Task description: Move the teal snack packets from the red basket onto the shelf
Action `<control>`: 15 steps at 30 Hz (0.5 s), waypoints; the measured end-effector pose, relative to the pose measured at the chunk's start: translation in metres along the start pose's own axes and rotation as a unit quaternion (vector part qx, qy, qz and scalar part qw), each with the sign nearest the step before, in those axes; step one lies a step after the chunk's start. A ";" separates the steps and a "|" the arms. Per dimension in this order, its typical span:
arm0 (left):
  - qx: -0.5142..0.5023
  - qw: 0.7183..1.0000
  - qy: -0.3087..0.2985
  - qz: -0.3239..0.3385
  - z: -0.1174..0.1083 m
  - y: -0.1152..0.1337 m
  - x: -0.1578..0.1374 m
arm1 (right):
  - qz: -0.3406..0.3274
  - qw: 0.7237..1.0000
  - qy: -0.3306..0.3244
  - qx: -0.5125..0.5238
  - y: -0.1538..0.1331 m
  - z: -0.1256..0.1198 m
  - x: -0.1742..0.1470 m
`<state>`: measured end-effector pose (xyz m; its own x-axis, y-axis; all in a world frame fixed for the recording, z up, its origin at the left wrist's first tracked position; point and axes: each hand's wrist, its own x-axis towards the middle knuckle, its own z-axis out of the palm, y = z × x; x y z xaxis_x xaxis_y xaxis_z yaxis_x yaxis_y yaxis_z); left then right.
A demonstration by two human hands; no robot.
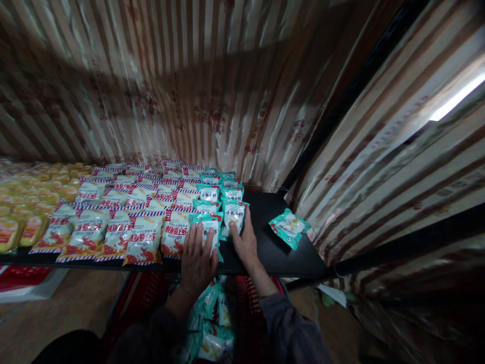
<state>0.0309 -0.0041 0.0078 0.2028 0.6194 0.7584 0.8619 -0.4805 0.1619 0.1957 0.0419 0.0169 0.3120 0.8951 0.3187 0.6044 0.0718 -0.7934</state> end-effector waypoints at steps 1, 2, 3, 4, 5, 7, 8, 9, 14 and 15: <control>-0.001 1.000 0.002 0.005 0.000 -0.001 0.000 | -0.002 1.000 0.006 0.001 0.000 0.000 0.000; -0.001 1.000 0.002 0.010 -0.001 -0.001 0.000 | -0.004 1.000 0.008 0.002 0.001 0.000 0.000; -0.002 1.000 -0.001 0.012 -0.001 -0.002 0.000 | -0.005 1.000 0.006 0.003 0.002 0.001 0.001; -0.002 1.000 -0.006 0.012 -0.002 -0.003 0.001 | -0.005 1.000 -0.001 0.005 0.003 0.001 0.001; -0.002 1.000 -0.011 0.010 -0.002 -0.003 0.002 | -0.002 1.000 -0.010 0.005 0.003 0.001 0.001; -0.001 1.000 -0.021 0.005 -0.002 -0.004 0.004 | 0.005 1.000 -0.022 0.002 0.004 0.002 0.002; 0.000 1.000 -0.024 0.004 -0.002 -0.004 0.005 | 0.007 1.000 -0.026 0.000 0.004 0.002 0.003; 0.000 1.000 -0.028 0.004 -0.002 -0.004 0.005 | 0.007 1.000 -0.028 -0.001 0.004 0.002 0.003; 0.003 1.000 -0.027 0.001 0.000 -0.005 0.003 | -0.007 0.999 -0.034 -0.002 0.003 0.002 0.003; 0.004 1.000 -0.023 0.002 0.001 -0.005 0.002 | -0.011 0.999 -0.033 -0.002 0.003 0.002 0.002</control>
<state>0.0270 -0.0004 0.0078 0.2266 0.6459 0.7290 0.8653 -0.4772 0.1537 0.1969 0.0452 0.0143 0.2499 0.9202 0.3013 0.6139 0.0900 -0.7842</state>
